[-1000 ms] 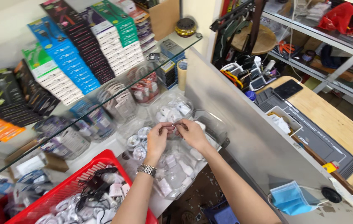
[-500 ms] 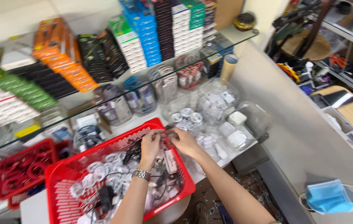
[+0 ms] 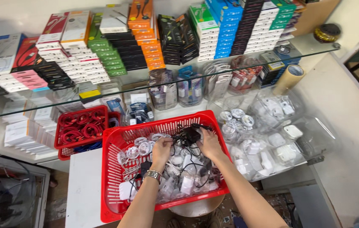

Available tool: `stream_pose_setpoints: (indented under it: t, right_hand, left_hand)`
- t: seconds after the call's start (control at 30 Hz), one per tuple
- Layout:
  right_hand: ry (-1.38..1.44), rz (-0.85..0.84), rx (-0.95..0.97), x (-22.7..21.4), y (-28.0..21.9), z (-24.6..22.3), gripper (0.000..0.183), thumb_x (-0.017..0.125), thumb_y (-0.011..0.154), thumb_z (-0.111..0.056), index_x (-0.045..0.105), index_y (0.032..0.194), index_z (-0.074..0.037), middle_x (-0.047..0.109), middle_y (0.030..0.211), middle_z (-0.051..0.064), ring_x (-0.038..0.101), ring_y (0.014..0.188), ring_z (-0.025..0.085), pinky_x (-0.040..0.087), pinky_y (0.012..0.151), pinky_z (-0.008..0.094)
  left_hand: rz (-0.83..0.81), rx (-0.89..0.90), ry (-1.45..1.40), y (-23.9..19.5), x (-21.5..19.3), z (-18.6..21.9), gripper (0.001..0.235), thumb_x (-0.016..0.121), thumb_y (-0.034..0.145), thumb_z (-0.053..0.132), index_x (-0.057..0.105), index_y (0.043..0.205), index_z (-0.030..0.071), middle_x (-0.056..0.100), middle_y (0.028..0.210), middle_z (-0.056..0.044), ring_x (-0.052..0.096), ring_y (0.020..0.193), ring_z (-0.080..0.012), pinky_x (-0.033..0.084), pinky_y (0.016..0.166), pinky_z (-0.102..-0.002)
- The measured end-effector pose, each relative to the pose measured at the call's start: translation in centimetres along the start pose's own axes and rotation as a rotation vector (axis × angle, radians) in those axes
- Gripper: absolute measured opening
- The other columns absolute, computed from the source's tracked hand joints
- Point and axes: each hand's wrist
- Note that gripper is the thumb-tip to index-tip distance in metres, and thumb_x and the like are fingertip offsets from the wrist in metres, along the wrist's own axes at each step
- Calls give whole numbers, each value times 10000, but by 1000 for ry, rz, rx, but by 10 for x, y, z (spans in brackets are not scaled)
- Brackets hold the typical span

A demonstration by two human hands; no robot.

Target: The person sorts small electronic accessories from a red basket into a clear plastic container on the counter. They pick up items one by one, briefly inspect them, and place them into the container. The task continues throughout the clip with repetitive pick-and-place motions.

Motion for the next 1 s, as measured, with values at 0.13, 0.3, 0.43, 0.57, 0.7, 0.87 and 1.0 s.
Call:
stream_pose_setpoints:
  t: [0.13,0.3,0.43,0.57,0.7,0.87,1.0]
  right_hand:
    - [-170,-297,206,12,-8,-64,855,767,879,-294,322,1576,-81,314,1539,270,402,1369,428,341,1118,552]
    - [214,-294,-222,24,-37,-119,432,713,908,-197,625,1275,13,655,1237,264,658,1130,370,528,977,434]
    - [503,-576,-122,19,-34,-117,249,662,940,-213,735,1099,-36,780,970,151,770,955,279,572,915,408]
    - [246,-97,-26,-1,0,-62,220,624,944,-207,747,1059,-66,768,961,147,753,902,309,590,864,430]
    - [-172,41,-185,-4,27,0,368,654,823,-115,672,1187,-60,673,1254,130,594,1205,337,439,1061,460]
    - [-418,22,-321,16,44,13,521,608,801,-23,631,1321,-54,653,1249,123,503,1246,362,422,966,550]
    - [-577,-132,-180,-3,37,-14,297,672,866,-157,710,1159,-120,632,1230,74,513,1241,303,413,1065,502]
  left_hand:
    - [45,121,101,3,-13,5,238,654,910,187,746,1106,89,783,1018,-153,748,971,-270,564,872,-381]
    - [43,310,192,5,-29,33,247,674,910,238,767,1097,107,737,1124,-181,690,1069,-354,521,946,-437]
    - [-155,150,191,6,-31,53,319,568,981,361,741,1188,191,736,1173,-122,680,1134,-345,512,975,-415]
    - [-221,175,369,10,-22,50,337,554,976,409,734,1179,209,718,1144,-150,663,1119,-354,504,974,-460]
    - [-256,151,769,11,-13,31,285,587,925,388,771,1071,228,734,1085,-109,634,1124,-311,421,992,-548]
    - [-211,52,745,11,-12,17,278,573,937,405,766,1076,261,770,1041,-43,679,1078,-263,400,1039,-521]
    - [-67,184,631,14,-17,22,260,603,914,378,792,1012,228,784,976,-48,707,1010,-261,419,1014,-531]
Point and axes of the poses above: each hand's wrist, its own y-axis towards the middle knuckle, its own x-axis out of the palm, z = x × y
